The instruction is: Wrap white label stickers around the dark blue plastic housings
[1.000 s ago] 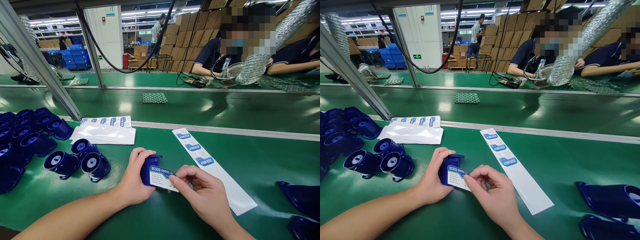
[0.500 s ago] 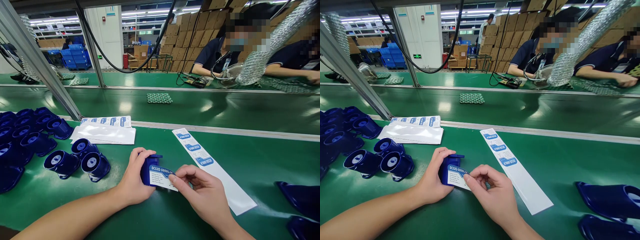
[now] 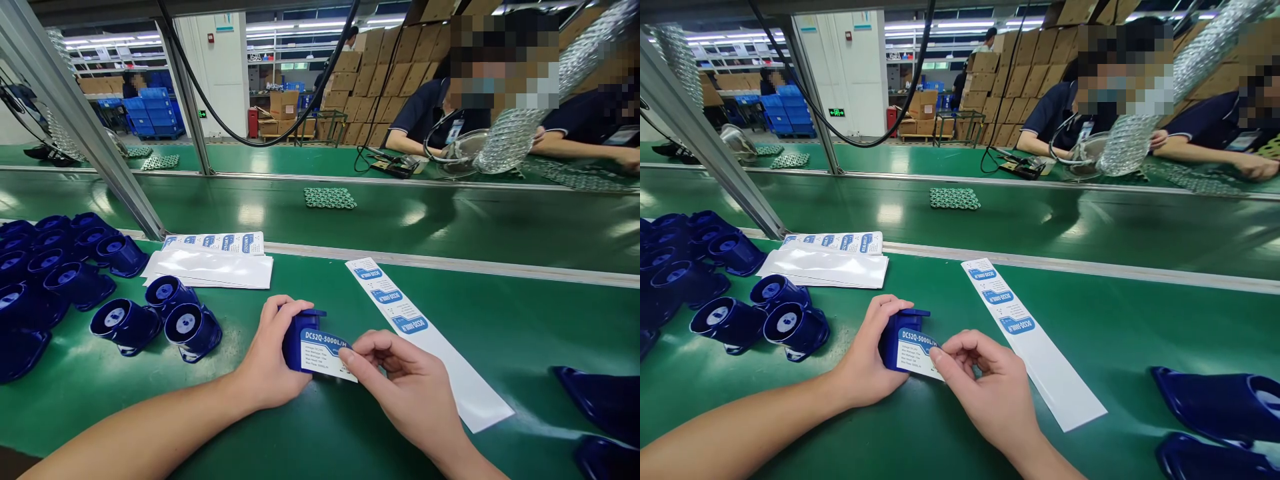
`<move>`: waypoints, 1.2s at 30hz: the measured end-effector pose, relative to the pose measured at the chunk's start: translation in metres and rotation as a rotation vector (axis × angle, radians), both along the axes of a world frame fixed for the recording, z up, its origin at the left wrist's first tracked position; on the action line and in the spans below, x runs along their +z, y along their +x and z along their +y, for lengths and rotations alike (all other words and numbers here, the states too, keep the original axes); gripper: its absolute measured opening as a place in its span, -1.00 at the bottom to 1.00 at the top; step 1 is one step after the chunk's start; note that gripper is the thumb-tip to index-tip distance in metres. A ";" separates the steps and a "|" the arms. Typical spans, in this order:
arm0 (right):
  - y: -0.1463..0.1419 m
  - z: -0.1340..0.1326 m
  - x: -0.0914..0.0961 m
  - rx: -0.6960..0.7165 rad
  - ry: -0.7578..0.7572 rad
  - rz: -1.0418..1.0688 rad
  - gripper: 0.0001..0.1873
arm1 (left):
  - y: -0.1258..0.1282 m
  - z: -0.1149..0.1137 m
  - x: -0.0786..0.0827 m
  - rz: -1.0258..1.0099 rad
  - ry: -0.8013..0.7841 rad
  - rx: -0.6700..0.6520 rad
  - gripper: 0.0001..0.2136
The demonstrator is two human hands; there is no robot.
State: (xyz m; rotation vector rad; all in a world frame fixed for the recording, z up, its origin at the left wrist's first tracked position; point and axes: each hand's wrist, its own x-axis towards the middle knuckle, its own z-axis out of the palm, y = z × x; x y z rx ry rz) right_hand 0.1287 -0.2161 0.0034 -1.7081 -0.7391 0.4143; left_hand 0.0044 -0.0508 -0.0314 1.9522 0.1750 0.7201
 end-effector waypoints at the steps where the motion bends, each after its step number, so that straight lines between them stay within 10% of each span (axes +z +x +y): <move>1: 0.000 0.000 0.000 0.000 0.003 0.002 -0.65 | 0.000 0.000 0.000 0.001 0.000 0.001 -0.24; 36: 0.000 0.000 0.000 -0.020 -0.069 0.022 -0.63 | -0.001 -0.001 0.000 0.000 0.015 0.009 -0.25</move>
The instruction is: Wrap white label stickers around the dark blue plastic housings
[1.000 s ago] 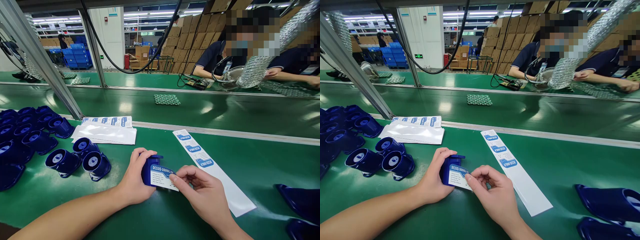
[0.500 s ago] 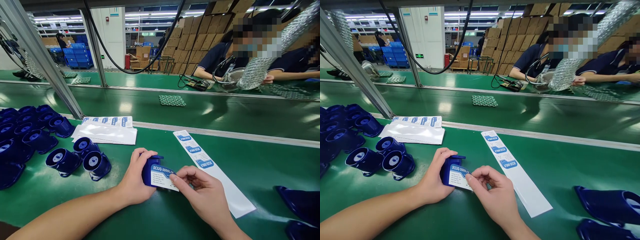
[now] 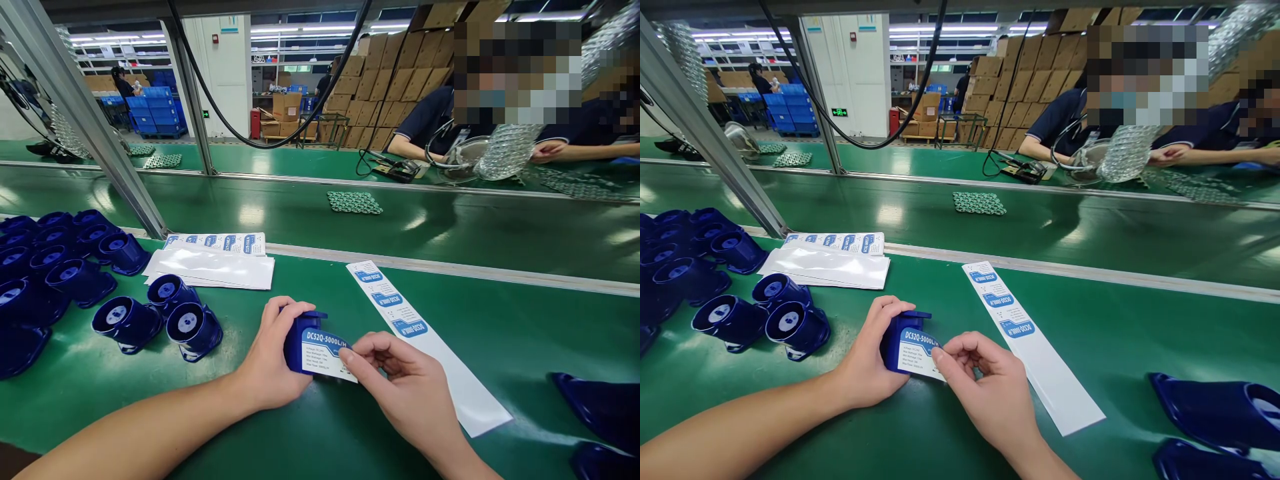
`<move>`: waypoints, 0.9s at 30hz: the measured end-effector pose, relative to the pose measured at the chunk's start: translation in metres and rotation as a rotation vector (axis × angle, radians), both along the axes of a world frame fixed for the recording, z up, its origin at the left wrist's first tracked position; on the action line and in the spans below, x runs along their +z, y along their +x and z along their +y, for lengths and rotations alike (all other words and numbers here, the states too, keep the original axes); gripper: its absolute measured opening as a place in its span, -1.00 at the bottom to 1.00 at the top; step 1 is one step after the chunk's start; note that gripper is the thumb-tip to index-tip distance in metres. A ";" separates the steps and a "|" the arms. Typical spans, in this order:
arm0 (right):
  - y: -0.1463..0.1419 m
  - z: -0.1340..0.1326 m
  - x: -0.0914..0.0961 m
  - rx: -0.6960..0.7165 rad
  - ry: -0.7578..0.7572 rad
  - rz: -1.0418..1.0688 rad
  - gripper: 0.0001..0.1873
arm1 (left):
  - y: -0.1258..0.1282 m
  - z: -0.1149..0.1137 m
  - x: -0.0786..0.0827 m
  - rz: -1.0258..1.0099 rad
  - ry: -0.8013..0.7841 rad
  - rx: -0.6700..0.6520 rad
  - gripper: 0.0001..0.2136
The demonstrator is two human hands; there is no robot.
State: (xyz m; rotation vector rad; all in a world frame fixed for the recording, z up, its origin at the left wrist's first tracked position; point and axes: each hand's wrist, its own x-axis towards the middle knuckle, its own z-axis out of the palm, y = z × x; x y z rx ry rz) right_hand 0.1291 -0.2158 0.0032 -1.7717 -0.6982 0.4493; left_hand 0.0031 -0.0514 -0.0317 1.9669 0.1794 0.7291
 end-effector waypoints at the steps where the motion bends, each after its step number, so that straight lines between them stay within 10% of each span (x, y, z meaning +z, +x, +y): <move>1: 0.000 0.000 0.000 -0.001 -0.002 0.000 -0.64 | 0.000 0.000 0.000 0.000 0.002 0.000 -0.25; 27: 0.017 0.008 -0.001 0.051 -0.100 -0.060 -0.52 | 0.002 0.001 -0.001 -0.037 0.001 0.009 -0.24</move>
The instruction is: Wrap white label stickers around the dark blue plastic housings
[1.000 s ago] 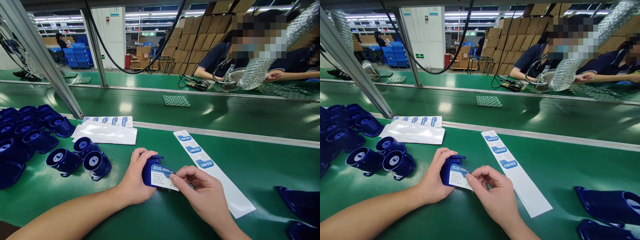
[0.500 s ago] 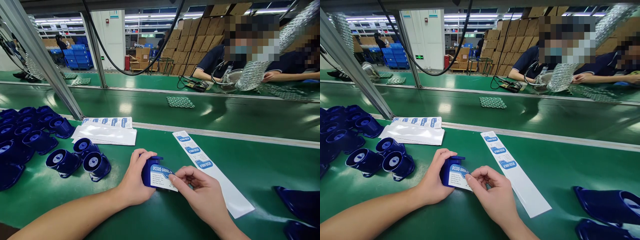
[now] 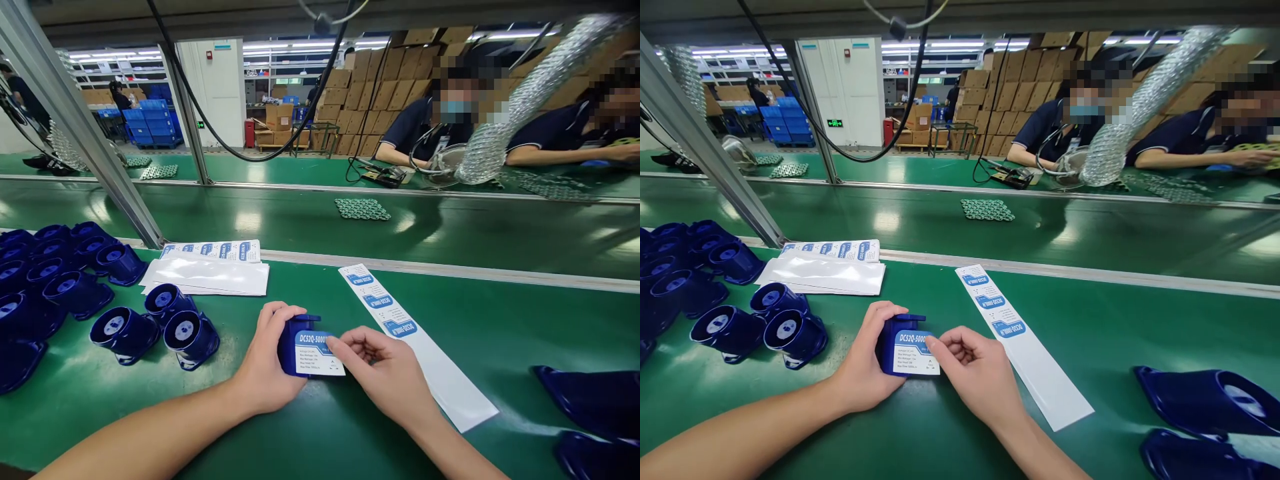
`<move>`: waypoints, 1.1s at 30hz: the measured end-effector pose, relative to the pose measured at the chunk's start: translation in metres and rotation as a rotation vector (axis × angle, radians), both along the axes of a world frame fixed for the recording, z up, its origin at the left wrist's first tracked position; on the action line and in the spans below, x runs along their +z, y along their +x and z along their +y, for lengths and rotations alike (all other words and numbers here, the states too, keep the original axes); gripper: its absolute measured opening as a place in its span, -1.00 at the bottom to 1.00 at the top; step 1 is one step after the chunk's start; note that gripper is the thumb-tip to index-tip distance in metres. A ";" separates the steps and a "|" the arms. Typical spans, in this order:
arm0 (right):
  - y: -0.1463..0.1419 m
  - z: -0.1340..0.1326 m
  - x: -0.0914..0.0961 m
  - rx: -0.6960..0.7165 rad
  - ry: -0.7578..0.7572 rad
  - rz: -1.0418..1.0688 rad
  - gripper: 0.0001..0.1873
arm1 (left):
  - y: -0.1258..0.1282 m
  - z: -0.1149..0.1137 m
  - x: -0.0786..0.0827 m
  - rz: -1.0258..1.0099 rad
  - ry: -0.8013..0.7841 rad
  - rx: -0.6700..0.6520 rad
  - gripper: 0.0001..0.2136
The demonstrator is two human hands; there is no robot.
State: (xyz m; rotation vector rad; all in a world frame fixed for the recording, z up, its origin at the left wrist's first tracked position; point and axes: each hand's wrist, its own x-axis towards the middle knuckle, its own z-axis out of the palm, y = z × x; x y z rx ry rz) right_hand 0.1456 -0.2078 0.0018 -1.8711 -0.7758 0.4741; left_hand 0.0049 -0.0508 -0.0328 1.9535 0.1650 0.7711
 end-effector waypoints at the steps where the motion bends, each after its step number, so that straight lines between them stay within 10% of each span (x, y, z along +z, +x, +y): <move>1: 0.006 0.001 -0.002 0.000 -0.018 -0.007 -0.50 | 0.000 0.000 0.000 -0.003 0.007 -0.001 -0.24; 15: -0.007 0.017 -0.007 0.263 0.159 0.304 -0.33 | -0.002 -0.006 -0.002 -0.041 0.409 0.000 -0.35; 33: -0.012 0.010 -0.002 0.255 0.080 0.081 -0.21 | 0.002 0.001 0.007 -0.004 0.372 -0.063 -0.31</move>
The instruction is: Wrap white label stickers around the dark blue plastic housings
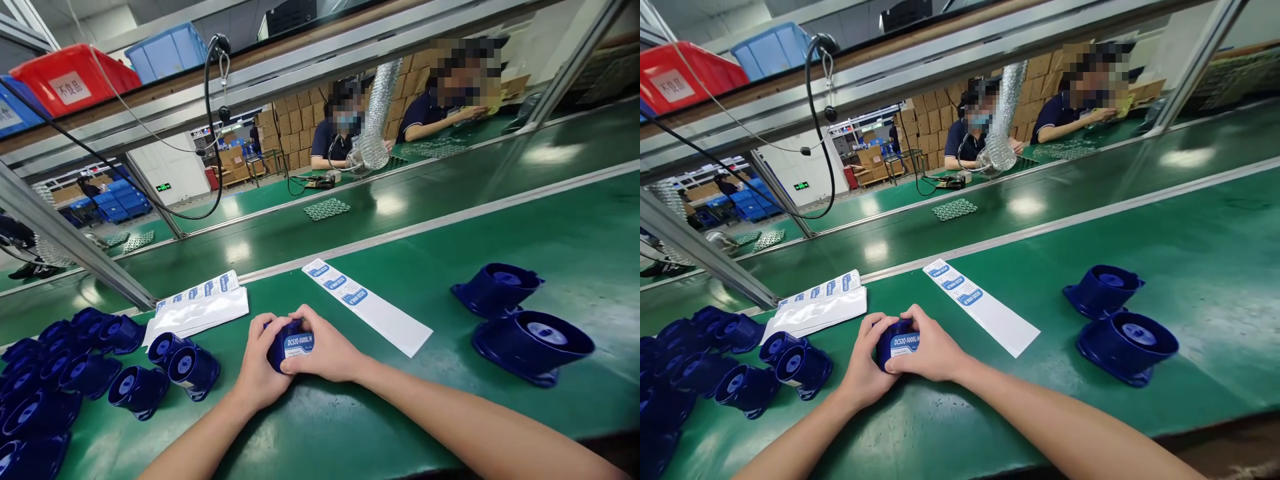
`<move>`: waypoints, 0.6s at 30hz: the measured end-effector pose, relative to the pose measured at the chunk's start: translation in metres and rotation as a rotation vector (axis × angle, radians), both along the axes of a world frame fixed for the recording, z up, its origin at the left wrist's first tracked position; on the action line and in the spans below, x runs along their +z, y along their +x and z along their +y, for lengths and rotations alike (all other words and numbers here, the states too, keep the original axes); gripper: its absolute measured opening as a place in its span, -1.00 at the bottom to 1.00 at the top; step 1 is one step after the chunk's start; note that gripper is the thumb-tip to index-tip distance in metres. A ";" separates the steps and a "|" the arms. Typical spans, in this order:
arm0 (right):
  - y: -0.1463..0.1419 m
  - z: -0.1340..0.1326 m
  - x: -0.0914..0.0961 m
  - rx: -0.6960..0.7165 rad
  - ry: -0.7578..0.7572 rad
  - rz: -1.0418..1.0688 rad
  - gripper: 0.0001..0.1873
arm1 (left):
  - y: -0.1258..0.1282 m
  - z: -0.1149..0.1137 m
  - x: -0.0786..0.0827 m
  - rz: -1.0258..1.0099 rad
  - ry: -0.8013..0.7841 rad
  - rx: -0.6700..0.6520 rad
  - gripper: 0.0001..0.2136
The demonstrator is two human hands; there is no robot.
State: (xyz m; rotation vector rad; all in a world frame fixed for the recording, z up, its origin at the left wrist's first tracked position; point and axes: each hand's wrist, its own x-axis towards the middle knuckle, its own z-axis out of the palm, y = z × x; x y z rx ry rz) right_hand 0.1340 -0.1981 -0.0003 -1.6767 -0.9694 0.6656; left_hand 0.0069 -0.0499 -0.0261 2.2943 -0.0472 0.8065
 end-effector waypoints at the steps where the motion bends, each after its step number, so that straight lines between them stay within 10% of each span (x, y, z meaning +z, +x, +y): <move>1: 0.000 0.001 -0.001 -0.014 0.024 0.004 -0.26 | -0.001 0.000 0.001 -0.002 0.030 0.005 -0.34; 11: 0.018 0.010 -0.010 0.051 0.217 0.304 -0.35 | 0.000 0.007 0.002 -0.095 0.205 -0.013 -0.21; 18: 0.002 0.017 -0.014 0.167 0.354 0.519 -0.10 | 0.010 0.004 -0.005 -0.150 -0.119 0.357 -0.13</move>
